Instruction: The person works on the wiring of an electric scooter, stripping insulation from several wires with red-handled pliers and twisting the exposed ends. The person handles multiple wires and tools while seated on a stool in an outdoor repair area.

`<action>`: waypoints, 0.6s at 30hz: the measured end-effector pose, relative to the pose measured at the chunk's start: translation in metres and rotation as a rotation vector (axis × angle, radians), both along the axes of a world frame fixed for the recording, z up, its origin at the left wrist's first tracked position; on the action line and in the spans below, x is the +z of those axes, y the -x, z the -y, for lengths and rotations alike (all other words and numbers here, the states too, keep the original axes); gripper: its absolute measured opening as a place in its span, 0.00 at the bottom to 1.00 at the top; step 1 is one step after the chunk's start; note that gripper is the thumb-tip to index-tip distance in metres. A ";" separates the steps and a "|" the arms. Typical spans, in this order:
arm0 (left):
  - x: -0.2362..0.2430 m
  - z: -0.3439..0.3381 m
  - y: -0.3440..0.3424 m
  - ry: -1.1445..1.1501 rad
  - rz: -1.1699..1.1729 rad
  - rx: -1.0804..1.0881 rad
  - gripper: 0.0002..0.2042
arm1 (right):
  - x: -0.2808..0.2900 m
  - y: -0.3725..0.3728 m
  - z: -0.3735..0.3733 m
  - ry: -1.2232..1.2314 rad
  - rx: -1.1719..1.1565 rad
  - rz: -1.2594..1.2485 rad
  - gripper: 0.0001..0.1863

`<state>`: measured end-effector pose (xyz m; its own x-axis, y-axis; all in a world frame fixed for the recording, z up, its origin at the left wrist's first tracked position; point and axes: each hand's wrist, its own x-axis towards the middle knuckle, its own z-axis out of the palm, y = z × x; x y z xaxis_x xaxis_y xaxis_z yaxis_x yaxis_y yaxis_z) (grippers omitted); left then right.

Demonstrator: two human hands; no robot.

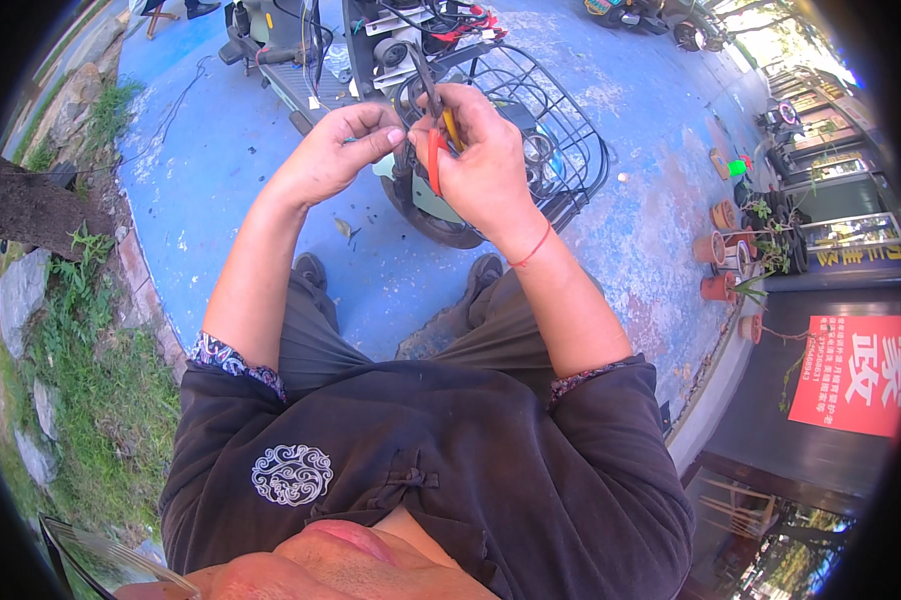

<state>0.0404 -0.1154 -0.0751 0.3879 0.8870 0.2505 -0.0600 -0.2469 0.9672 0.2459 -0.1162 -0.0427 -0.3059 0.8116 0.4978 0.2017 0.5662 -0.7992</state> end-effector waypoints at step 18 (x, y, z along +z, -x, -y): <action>-0.001 0.002 -0.007 -0.194 -0.085 0.161 0.05 | 0.006 0.001 -0.003 0.353 0.045 -0.161 0.19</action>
<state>0.0471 -0.1173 -0.0760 0.2729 0.8777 0.3939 0.0747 -0.4276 0.9009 0.2445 -0.1129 -0.0366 -0.2864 0.9289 0.2347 0.0391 0.2561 -0.9659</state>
